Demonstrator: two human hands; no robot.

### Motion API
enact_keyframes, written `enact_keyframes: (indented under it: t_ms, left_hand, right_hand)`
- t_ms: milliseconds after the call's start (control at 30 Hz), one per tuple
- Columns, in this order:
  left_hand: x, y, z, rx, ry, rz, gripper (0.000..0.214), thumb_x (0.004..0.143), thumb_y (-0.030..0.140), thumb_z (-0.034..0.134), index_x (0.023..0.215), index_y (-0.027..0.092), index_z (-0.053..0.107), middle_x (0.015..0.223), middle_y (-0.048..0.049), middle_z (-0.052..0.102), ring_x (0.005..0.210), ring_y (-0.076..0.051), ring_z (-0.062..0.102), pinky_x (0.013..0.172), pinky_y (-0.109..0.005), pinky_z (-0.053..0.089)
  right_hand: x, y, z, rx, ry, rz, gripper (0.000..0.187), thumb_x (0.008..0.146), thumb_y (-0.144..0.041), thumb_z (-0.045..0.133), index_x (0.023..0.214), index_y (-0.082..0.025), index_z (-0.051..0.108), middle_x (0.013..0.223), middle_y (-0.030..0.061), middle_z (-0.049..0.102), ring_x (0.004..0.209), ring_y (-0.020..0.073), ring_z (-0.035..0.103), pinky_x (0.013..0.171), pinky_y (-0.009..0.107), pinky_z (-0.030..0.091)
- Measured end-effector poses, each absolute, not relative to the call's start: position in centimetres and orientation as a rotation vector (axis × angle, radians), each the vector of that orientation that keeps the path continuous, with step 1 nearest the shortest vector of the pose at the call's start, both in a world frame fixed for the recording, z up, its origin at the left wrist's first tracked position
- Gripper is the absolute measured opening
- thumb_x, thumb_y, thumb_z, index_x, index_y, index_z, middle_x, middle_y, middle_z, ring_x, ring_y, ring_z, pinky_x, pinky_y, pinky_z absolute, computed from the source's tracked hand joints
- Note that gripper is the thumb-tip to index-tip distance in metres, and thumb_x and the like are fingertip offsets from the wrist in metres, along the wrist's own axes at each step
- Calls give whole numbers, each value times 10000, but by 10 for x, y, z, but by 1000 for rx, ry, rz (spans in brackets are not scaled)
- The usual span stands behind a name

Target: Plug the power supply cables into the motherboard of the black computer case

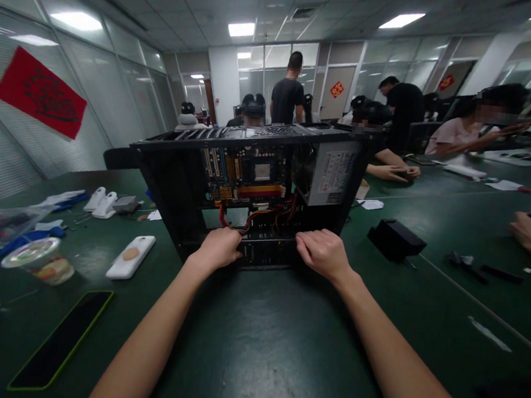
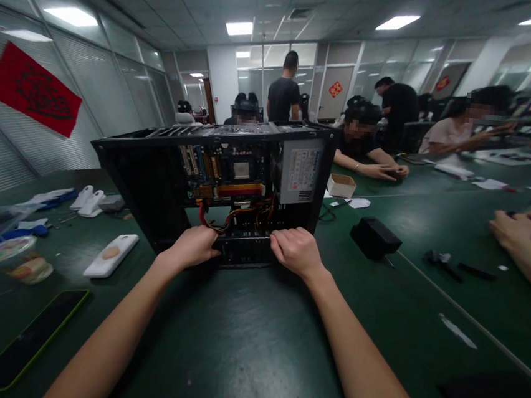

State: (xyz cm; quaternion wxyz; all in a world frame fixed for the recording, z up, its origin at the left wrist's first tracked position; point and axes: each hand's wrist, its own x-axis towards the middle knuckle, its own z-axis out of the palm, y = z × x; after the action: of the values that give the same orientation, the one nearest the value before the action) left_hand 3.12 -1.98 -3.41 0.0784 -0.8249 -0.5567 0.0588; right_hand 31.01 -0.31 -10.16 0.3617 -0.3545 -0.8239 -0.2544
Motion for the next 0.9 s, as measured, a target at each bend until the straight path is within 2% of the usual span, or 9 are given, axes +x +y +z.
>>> enact_keyframes:
  t_ms: [100, 233, 367, 500, 633, 700, 767, 833, 900]
  left_hand:
    - [31, -21, -34, -2448, -1679, 181, 326, 831, 329, 712, 1080, 120, 718, 1103, -193, 729, 997, -358, 713, 801, -405, 579]
    - [31, -23, -36, -2431, -1673, 176, 290, 826, 332, 705, 1024, 121, 731, 1063, -185, 738, 965, -359, 721, 779, -404, 584]
    - [31, -22, -39, -2426, -1673, 153, 280, 826, 331, 695, 1011, 125, 732, 1048, -188, 740, 959, -346, 726, 785, -392, 586]
    - [31, -21, -41, -2425, -1674, 159, 266, 816, 338, 692, 991, 142, 736, 1034, -176, 742, 950, -341, 728, 779, -388, 585]
    - [29, -21, -41, -2459, -1649, 119, 297, 827, 333, 674, 1053, 144, 714, 1066, -174, 740, 979, -333, 723, 803, -381, 579]
    - [28, -22, -40, -2486, -1643, 104, 323, 845, 360, 662, 1069, 131, 707, 1090, -183, 736, 992, -339, 717, 821, -389, 575]
    - [26, -24, -36, -2513, -1672, 90, 370, 874, 404, 642, 1108, 123, 697, 1144, -186, 726, 1033, -340, 706, 859, -393, 567]
    - [23, -26, -31, -2591, -1707, 66, 444, 899, 443, 627, 1208, 127, 662, 1236, -179, 701, 1114, -329, 680, 930, -386, 546]
    - [20, -28, -25, -2745, -1698, 38, 496, 927, 467, 606, 1296, 136, 616, 1308, -164, 672, 1179, -304, 652, 1002, -376, 513]
  right_hand:
    - [310, -3, -101, -943, -2137, -635, 319, 1000, -213, 476, 833, -144, 739, 803, 77, 768, 641, 163, 619, 680, 339, 356]
    - [310, -7, -101, -998, -2155, -617, 351, 1015, -231, 448, 842, -146, 741, 787, 73, 764, 647, 165, 632, 687, 337, 360]
    - [299, -12, -93, -1248, -2147, -538, 403, 1035, -300, 416, 815, -162, 723, 779, 82, 749, 694, 196, 661, 700, 339, 379]
    - [268, -8, -70, -1322, -2126, -296, 276, 1009, -280, 463, 1108, -162, 692, 1089, 109, 749, 950, 231, 692, 788, 314, 448]
    - [222, 8, -45, -1092, -2299, 48, 388, 962, -247, 539, 1342, -179, 580, 1346, 108, 661, 1175, 226, 643, 929, 300, 469]
    - [201, 16, -39, -1072, -2396, 170, 425, 979, -316, 537, 1382, -182, 563, 1366, 129, 650, 1194, 251, 641, 936, 320, 471]
    - [186, 20, -37, -1127, -2481, 265, 423, 1025, -439, 451, 1313, -187, 632, 1280, 146, 697, 1132, 279, 673, 881, 336, 480]
    - [178, 21, -37, -1194, -2495, 311, 514, 1047, -527, 351, 1155, -186, 719, 1153, 151, 742, 1042, 284, 702, 808, 326, 477]
    - [178, 20, -36, -1206, -2458, 303, 536, 1045, -540, 354, 1024, -186, 756, 1060, 139, 761, 977, 265, 710, 751, 301, 458]
